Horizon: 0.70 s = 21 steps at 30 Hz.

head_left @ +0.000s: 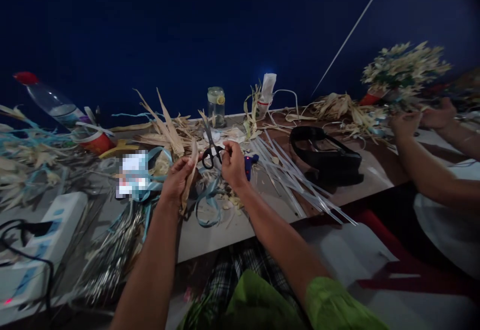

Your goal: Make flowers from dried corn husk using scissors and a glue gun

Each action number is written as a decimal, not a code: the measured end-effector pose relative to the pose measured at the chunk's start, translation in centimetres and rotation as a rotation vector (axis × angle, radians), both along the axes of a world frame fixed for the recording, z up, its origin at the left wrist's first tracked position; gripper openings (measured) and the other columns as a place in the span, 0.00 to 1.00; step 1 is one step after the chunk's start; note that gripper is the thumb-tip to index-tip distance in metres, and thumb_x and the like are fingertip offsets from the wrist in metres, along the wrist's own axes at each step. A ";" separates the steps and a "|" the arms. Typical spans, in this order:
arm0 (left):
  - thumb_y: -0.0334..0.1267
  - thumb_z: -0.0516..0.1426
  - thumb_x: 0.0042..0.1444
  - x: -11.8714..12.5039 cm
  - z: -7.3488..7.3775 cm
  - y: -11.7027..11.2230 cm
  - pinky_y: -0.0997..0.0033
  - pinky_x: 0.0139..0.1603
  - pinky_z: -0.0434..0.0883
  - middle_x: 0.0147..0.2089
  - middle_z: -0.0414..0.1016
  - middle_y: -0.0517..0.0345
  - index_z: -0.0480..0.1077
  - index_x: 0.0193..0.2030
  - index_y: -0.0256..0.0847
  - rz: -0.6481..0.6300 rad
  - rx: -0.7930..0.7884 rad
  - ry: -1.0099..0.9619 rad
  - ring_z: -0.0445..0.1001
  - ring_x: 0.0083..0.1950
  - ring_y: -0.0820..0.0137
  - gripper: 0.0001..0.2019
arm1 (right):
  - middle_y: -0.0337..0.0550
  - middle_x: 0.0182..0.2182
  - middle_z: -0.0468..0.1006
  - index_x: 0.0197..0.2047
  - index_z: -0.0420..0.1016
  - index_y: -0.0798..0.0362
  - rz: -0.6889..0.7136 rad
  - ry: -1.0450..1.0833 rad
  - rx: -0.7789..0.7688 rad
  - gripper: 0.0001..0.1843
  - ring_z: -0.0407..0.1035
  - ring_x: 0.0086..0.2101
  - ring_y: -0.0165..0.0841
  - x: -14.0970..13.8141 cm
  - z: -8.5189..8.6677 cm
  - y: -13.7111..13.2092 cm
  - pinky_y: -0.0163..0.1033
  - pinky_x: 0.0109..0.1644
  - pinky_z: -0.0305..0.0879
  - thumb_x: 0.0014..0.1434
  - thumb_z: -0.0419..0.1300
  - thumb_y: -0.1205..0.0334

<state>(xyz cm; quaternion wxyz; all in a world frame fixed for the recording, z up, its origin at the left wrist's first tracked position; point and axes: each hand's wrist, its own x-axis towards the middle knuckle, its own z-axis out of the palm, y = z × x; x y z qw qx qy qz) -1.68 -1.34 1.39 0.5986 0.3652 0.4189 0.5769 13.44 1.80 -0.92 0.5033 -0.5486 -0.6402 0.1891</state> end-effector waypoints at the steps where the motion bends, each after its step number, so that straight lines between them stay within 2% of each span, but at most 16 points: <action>1: 0.44 0.65 0.37 0.1 0.0 0.0 0.79 0.14 0.55 0.24 0.71 0.64 0.62 0.25 0.40 0.003 -0.023 0.026 0.56 0.15 0.82 0.16 | 0.51 0.43 0.68 0.48 0.61 0.57 -0.001 -0.015 0.014 0.15 0.63 0.44 0.34 0.0 0.1 -0.1 0.39 0.51 0.58 0.59 0.43 0.63; 3: 0.44 0.66 0.35 0.1 0.0 0.2 0.79 0.14 0.56 0.19 0.67 0.67 0.64 0.25 0.40 0.010 -0.077 0.086 0.59 0.15 0.80 0.16 | 0.50 0.42 0.69 0.46 0.63 0.56 -0.002 -0.036 0.029 0.14 0.63 0.44 0.35 -0.2 0.2 -0.4 0.39 0.52 0.57 0.59 0.44 0.62; 6: 0.46 0.66 0.34 0.1 -0.5 0.5 0.79 0.16 0.58 0.18 0.67 0.67 0.66 0.26 0.39 0.036 -0.109 0.121 0.62 0.16 0.79 0.17 | 0.48 0.40 0.70 0.42 0.65 0.54 0.025 0.048 0.029 0.12 0.63 0.42 0.34 -0.5 0.4 -0.6 0.39 0.50 0.58 0.57 0.48 0.61; 9: 0.47 0.65 0.35 0.0 -0.9 0.7 0.79 0.17 0.60 0.19 0.68 0.66 0.66 0.26 0.38 0.105 -0.088 0.122 0.63 0.17 0.79 0.17 | 0.41 0.30 0.69 0.35 0.67 0.54 0.105 0.373 -0.085 0.10 0.64 0.33 0.30 -0.6 0.6 -0.2 0.36 0.41 0.62 0.53 0.53 0.57; 11: 0.46 0.65 0.36 -0.1 -1.2 0.8 0.80 0.17 0.60 0.20 0.69 0.65 0.66 0.25 0.38 0.116 -0.066 0.119 0.64 0.18 0.79 0.17 | 0.35 0.22 0.64 0.31 0.65 0.54 0.143 0.678 -0.236 0.09 0.61 0.26 0.27 -0.4 0.7 0.4 0.34 0.34 0.62 0.52 0.53 0.56; 13: 0.45 0.66 0.36 -0.1 -1.3 0.7 0.80 0.18 0.60 0.22 0.70 0.64 0.66 0.24 0.38 0.092 -0.038 0.092 0.64 0.19 0.79 0.16 | 0.32 0.19 0.62 0.32 0.64 0.53 0.178 0.941 -0.410 0.06 0.60 0.22 0.25 0.0 0.6 0.9 0.32 0.30 0.61 0.50 0.54 0.61; 15: 0.43 0.66 0.36 0.0 -1.3 0.6 0.80 0.18 0.60 0.24 0.72 0.63 0.65 0.24 0.38 0.060 -0.017 0.059 0.65 0.19 0.80 0.16 | 0.31 0.20 0.64 0.36 0.65 0.53 0.271 1.082 -0.585 0.09 0.61 0.21 0.24 0.4 0.5 1.3 0.31 0.28 0.61 0.47 0.55 0.66; 17: 0.42 0.66 0.36 0.0 -1.2 0.4 0.81 0.17 0.60 0.24 0.72 0.63 0.65 0.24 0.38 0.026 -0.005 0.040 0.64 0.19 0.80 0.15 | 0.32 0.20 0.67 0.37 0.66 0.53 0.419 1.109 -0.735 0.12 0.62 0.20 0.24 0.8 0.3 1.4 0.30 0.26 0.61 0.46 0.55 0.69; 19: 0.42 0.66 0.36 -0.1 -1.2 0.3 0.81 0.18 0.60 0.24 0.72 0.62 0.65 0.24 0.39 0.001 0.000 0.022 0.65 0.20 0.79 0.15 | 0.33 0.21 0.69 0.36 0.67 0.54 0.566 1.096 -0.819 0.11 0.61 0.19 0.23 1.1 0.3 1.2 0.29 0.24 0.59 0.46 0.56 0.70; 21: 0.42 0.66 0.36 -0.2 -1.3 0.4 0.81 0.19 0.60 0.23 0.71 0.63 0.65 0.24 0.39 0.001 0.014 0.002 0.66 0.20 0.79 0.15 | 0.34 0.23 0.71 0.36 0.68 0.55 0.717 1.076 -0.837 0.11 0.59 0.19 0.21 1.4 0.6 0.8 0.28 0.23 0.59 0.46 0.59 0.68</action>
